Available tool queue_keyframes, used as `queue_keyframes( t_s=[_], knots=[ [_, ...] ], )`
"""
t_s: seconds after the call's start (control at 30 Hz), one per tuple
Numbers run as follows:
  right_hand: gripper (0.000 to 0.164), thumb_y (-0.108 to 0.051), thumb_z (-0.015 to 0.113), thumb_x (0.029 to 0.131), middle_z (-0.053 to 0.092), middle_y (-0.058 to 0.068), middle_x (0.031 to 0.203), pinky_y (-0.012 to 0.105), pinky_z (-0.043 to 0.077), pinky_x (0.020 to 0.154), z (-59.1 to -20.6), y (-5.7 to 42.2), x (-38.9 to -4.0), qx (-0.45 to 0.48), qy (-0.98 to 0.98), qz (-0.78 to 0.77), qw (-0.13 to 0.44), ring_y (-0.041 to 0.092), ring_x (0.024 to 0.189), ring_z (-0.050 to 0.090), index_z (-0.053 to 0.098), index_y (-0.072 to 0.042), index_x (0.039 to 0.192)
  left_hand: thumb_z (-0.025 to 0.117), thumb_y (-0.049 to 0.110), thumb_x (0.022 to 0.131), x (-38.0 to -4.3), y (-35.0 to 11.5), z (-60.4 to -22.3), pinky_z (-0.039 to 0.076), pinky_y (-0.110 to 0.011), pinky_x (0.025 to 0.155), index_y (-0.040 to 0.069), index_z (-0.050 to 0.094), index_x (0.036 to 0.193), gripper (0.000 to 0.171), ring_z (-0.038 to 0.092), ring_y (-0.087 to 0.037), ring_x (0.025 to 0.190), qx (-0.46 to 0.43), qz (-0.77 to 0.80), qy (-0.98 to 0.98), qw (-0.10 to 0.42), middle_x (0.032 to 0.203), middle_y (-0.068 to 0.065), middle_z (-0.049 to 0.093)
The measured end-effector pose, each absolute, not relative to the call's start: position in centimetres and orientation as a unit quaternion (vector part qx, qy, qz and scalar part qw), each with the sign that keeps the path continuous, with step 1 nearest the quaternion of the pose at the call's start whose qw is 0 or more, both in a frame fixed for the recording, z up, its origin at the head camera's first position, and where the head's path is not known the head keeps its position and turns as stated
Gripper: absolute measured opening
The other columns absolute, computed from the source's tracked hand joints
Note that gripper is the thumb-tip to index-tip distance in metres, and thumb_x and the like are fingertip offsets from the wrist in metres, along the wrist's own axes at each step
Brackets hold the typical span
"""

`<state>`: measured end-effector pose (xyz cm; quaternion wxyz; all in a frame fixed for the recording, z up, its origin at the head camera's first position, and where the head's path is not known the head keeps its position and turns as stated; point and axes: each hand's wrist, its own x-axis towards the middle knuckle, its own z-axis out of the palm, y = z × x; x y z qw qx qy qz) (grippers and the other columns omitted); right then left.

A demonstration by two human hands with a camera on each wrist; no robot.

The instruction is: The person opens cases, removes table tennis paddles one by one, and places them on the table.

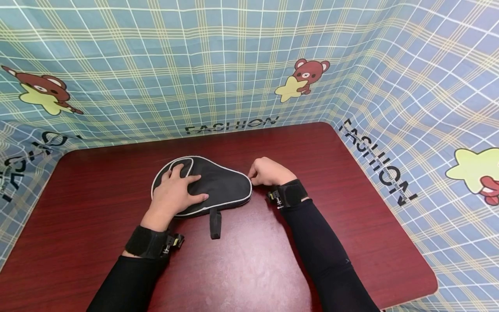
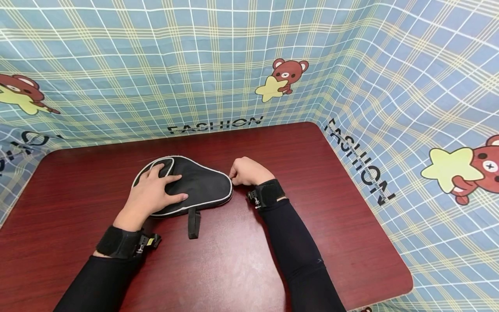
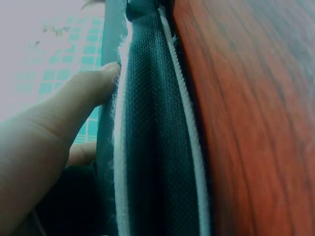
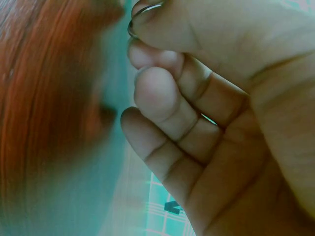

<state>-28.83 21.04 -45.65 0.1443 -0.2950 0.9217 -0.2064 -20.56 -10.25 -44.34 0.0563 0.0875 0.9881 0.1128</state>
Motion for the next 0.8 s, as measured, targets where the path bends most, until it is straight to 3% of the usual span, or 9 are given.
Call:
queue_keyframes(
  t_s=[0.53,0.8],
  knots=[
    [0.024,-0.006,0.072,0.082,0.068,-0.012,0.077,0.026,0.041,0.064,-45.2,21.3,-28.8,-0.282,0.928,-0.196,0.147,0.011,0.069,0.049,0.081,-0.027,0.076,0.07,0.067,0.086,-20.1,-9.7,-44.4,0.05,-0.074,0.087,0.026,0.058,0.149,0.076,0.026,-0.062,0.146,0.07,0.115,0.989,0.059,0.165,-0.027,0.02],
    [0.02,-0.007,0.074,0.081,0.074,-0.009,0.086,0.026,0.047,0.069,-44.6,21.3,-28.4,-0.259,0.932,-0.19,0.168,0.011,0.076,0.055,0.085,-0.024,0.082,0.07,0.067,0.086,-20.1,-9.6,-44.4,0.05,-0.074,0.088,0.026,0.058,0.149,0.076,0.027,-0.062,0.145,0.068,0.117,0.989,0.06,0.165,-0.028,0.02]
  ],
)
